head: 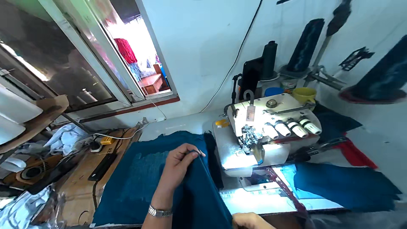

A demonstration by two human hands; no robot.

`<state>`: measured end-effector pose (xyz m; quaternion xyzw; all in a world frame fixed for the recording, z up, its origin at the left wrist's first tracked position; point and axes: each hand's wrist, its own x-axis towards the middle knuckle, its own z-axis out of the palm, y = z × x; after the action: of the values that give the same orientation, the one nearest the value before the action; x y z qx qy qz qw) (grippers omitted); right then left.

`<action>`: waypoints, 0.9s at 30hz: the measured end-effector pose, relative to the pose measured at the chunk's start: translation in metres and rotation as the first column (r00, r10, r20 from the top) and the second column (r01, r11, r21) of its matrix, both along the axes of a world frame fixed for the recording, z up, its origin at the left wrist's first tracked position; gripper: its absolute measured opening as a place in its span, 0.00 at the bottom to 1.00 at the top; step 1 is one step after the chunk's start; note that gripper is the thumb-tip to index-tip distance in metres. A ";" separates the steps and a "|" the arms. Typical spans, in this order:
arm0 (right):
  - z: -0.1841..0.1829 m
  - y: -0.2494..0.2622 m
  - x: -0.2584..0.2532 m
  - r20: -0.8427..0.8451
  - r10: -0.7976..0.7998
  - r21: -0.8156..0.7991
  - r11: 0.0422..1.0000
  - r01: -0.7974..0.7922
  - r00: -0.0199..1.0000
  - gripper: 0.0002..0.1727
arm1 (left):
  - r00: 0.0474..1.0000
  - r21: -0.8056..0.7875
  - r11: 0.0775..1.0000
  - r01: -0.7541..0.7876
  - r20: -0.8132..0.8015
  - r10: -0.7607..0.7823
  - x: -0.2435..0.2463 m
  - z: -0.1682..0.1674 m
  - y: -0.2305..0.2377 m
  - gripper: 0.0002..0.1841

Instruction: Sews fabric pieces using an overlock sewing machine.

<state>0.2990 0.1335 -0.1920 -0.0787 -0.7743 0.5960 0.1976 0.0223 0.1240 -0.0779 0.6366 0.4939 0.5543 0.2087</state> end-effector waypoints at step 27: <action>0.001 -0.013 -0.057 -0.304 -0.694 0.086 0.662 0.744 0.653 0.08 | 0.994 0.044 0.999 -0.007 0.106 0.002 0.056 -0.032 -0.022 0.05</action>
<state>0.2417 0.1203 -0.1913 -0.2858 -0.7045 0.3906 0.5191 0.0785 0.1023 -0.1103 0.6098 0.4712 0.5984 0.2191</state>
